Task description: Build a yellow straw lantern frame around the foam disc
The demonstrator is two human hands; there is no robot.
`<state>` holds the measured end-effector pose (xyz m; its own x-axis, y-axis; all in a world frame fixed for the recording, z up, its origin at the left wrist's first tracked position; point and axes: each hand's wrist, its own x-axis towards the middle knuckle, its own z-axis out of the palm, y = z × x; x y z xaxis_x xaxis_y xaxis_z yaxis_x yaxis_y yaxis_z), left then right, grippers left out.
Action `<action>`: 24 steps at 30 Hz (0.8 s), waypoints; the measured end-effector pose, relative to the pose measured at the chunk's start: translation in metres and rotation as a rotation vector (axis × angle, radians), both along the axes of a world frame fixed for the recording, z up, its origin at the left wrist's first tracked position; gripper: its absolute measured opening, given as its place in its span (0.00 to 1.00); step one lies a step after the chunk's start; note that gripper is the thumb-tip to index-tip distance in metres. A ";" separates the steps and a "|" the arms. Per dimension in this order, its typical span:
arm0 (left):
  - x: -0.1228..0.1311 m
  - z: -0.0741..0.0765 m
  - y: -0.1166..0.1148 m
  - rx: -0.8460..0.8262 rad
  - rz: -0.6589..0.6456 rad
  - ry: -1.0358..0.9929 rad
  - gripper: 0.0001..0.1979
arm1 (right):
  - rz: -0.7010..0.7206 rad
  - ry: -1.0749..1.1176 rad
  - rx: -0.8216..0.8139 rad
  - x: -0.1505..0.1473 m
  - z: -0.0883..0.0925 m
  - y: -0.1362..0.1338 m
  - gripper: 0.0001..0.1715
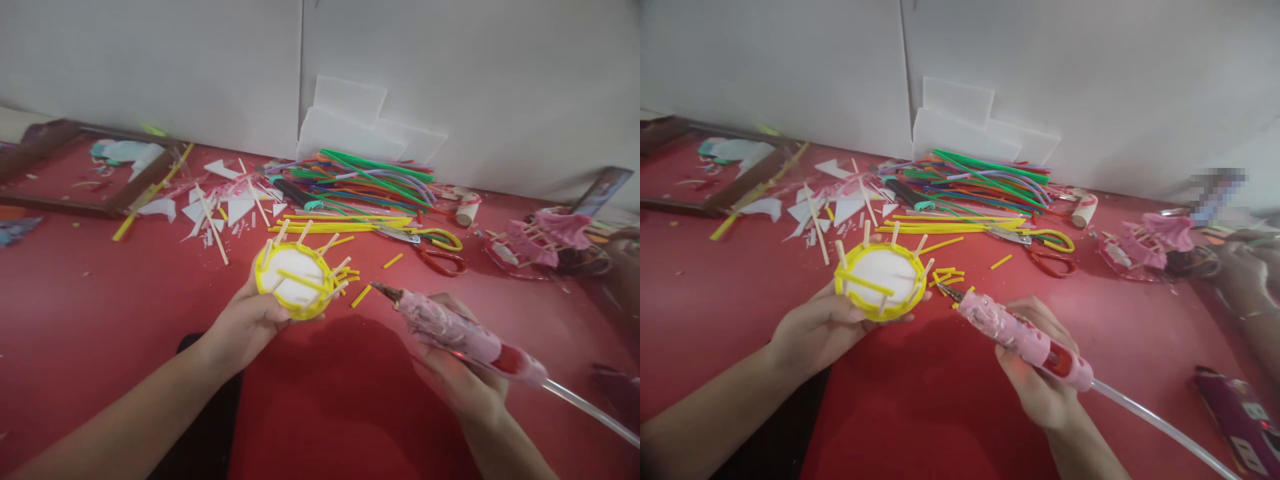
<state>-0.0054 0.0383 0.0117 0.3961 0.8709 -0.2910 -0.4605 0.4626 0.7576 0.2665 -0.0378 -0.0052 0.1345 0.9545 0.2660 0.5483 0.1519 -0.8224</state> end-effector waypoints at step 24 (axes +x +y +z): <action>-0.009 -0.018 -0.008 0.058 0.058 0.100 0.40 | 0.157 0.071 0.034 -0.003 0.002 0.000 0.04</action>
<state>-0.0140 0.0305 -0.0066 0.3164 0.9078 -0.2752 -0.4056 0.3918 0.8258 0.2631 -0.0378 -0.0035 0.0038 0.9559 0.2937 0.4566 0.2596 -0.8510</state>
